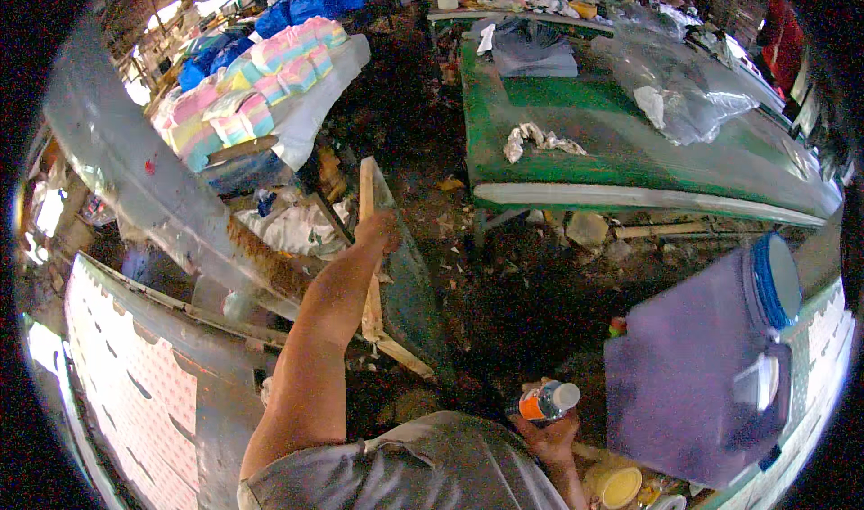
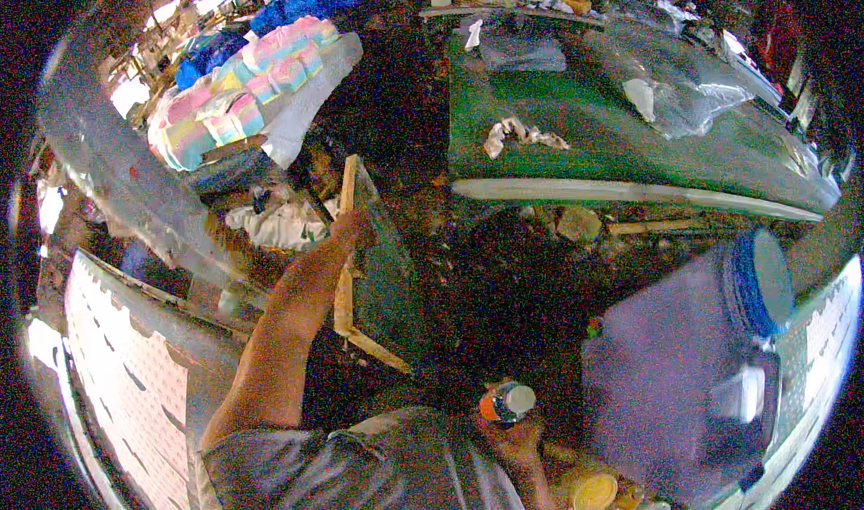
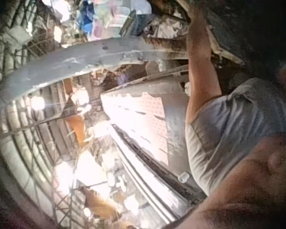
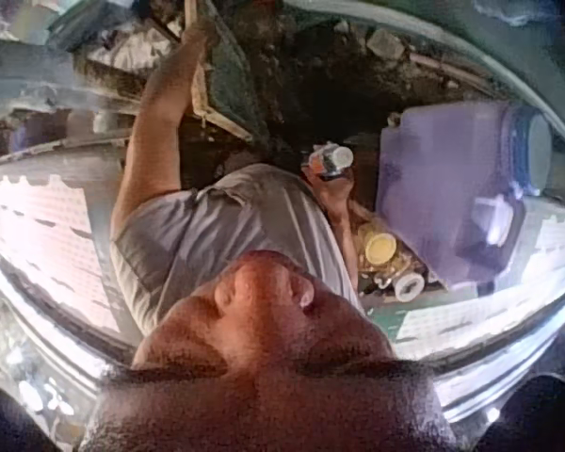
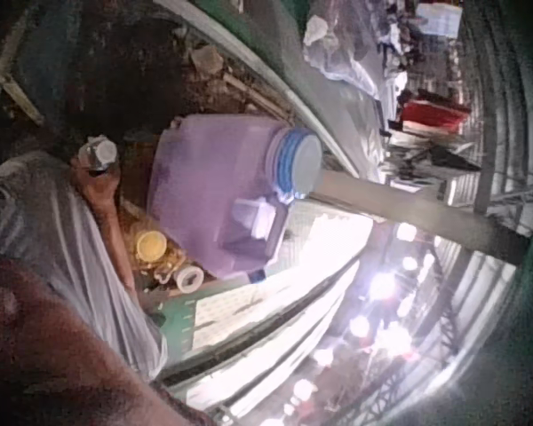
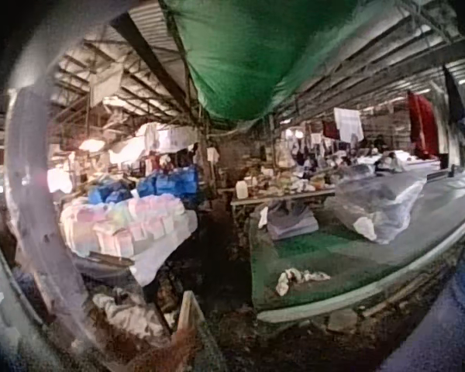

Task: The person wipes a large rectangular printing screen with a white cloth, repeatedly rubbing the surface and flipping the screen to clean both sides. The person then carries the screen and a bottle through a workshop area.

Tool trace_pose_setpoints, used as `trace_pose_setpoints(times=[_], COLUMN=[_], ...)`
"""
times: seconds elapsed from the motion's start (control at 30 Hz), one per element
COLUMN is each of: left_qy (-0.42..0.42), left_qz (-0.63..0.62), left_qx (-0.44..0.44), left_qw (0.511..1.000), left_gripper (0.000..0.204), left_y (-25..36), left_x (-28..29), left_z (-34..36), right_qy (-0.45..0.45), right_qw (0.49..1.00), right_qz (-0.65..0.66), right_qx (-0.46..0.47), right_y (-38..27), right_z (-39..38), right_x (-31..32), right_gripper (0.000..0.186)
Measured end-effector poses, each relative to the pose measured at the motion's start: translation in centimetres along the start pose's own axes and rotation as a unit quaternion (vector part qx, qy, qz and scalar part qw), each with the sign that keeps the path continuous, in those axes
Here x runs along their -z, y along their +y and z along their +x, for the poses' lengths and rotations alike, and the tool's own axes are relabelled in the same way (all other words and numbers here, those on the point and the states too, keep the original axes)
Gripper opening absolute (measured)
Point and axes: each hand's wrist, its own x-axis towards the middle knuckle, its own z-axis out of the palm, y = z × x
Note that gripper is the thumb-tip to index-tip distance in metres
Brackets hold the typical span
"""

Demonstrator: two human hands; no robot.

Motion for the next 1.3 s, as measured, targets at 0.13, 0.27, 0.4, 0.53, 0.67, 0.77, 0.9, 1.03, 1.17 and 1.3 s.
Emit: trace_pose_setpoints(times=[0.13,0.27,0.4,0.53,0.67,0.77,0.9,1.03,1.17,1.3], left_qy=[-0.09,-0.19,-0.214,-0.247,-0.269,-0.283,-0.259,-0.213,-0.157,0.079], left_qz=[0.233,0.315,0.322,0.316,0.298,0.289,0.272,0.263,0.241,0.126], left_qx=[0.147,0.228,0.274,0.317,0.366,0.391,0.436,0.485,0.51,0.487], left_qw=[0.957,0.902,0.881,0.859,0.84,0.826,0.818,0.806,0.811,0.861], left_gripper=[0.029,0.031,0.033,0.035,0.038,0.04,0.042,0.045,0.046,0.047], left_y=[3.9,8.9,8.5,6.4,3.2,0.9,-1.4,-2.9,-5.1,-15.9], left_x=[-4.3,-3.4,-1.4,0.0,1.9,2.6,5.5,9.4,13.8,24.8], left_z=[2.0,1.9,5.5,9.0,10.9,11.0,10.4,9.9,11.0,4.1], right_qy=[0.087,0.152,0.141,0.143,0.083,0.153,0.043,0.036,0.018,-0.056], right_qw=[0.99,0.825,0.832,0.935,0.912,0.987,0.972,0.971,0.985,0.962], right_qz=[0.104,0.499,0.514,0.303,0.396,0.051,-0.199,-0.227,-0.134,0.219], right_qx=[-0.043,-0.217,-0.15,-0.116,-0.068,0.01,0.121,0.064,0.107,-0.156], right_y=[1.0,2.5,2.1,2.8,4.9,1.3,-2.2,-2.8,-1.4,-1.6], right_z=[3.0,5.4,11.4,17.1,23.4,25.7,31.9,35.8,41.3,48.5], right_x=[-0.6,0.5,-1.4,-2.4,-2.6,-5.7,-6.5,-7.8,-7.6,-9.8], right_gripper=[0.075,0.068,0.072,0.081,0.088,0.088,0.086,0.084,0.087,0.086])
